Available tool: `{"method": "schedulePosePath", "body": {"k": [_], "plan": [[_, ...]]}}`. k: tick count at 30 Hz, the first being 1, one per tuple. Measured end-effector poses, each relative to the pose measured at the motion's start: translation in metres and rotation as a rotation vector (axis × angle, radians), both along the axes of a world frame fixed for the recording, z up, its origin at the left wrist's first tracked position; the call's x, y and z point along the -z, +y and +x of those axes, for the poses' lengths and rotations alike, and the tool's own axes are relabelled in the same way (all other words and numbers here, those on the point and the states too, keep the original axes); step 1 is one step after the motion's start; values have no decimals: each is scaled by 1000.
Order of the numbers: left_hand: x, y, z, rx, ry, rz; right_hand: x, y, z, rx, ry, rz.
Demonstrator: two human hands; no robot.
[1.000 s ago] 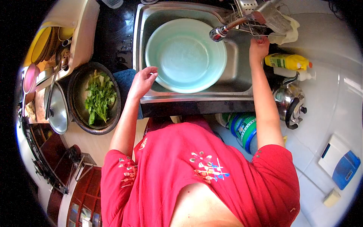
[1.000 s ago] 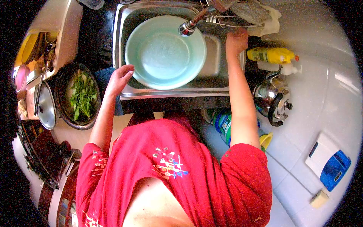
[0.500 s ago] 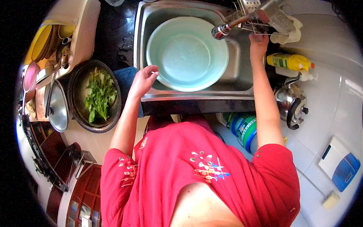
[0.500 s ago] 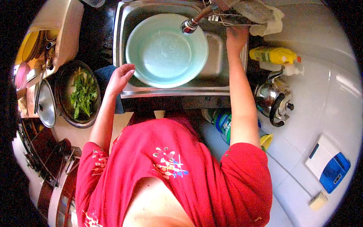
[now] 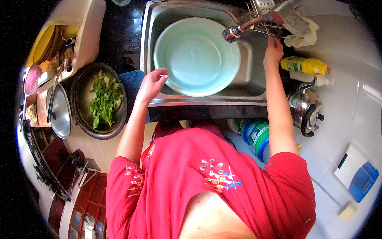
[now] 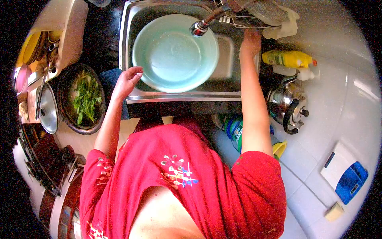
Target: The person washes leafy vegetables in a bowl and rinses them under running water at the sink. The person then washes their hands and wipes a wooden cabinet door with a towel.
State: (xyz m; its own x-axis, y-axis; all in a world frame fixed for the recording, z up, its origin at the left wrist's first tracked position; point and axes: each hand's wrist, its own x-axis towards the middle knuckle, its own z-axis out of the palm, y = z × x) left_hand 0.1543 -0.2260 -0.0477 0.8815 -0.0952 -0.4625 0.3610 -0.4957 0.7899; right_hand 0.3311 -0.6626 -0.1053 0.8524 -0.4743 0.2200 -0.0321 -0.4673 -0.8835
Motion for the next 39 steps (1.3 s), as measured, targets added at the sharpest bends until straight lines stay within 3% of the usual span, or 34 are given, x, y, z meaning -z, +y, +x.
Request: {"method": "schedulePosePath", "body": {"k": [4, 7, 10, 13, 16, 19, 22, 24, 26, 28, 31, 35, 39], "plan": [[-9, 0, -2, 9, 5, 11, -3, 1, 4, 30, 117, 28], [3, 4, -3, -21, 15, -24, -36, 19, 8, 30, 332, 549], [4, 3, -4, -16, 10, -26, -27, 16, 17, -13, 359, 562], [2, 3, -1, 21, -1, 10, -21, 13, 20, -99, 337, 410], [5, 5, -1, -20, 22, -39, -13, -4, 29, -363, 379, 116], [10, 8, 0, 1, -7, -27, -37, 12, 26, -277, 503, 224], [6, 6, 2, 3, -5, -10, -30, 2, 36, -380, 534, 54], [2, 4, 4, 4, -2, 8, 39, -55, 65, -550, 336, -30], [-1, 2, 6, 7, 2, 17, 48, -62, 67, -549, 323, -7], [-2, 2, 7, 10, 4, 19, -1, -20, 48, -379, 494, 121], [8, 3, 5, -34, -89, -8, -6, -14, 46, -362, 478, 102], [5, 1, 9, -34, -56, -14, 43, -53, 65, -568, 205, -74], [-4, -1, 13, 4, -2, 3, 35, -45, 65, -529, 222, -97]]}}
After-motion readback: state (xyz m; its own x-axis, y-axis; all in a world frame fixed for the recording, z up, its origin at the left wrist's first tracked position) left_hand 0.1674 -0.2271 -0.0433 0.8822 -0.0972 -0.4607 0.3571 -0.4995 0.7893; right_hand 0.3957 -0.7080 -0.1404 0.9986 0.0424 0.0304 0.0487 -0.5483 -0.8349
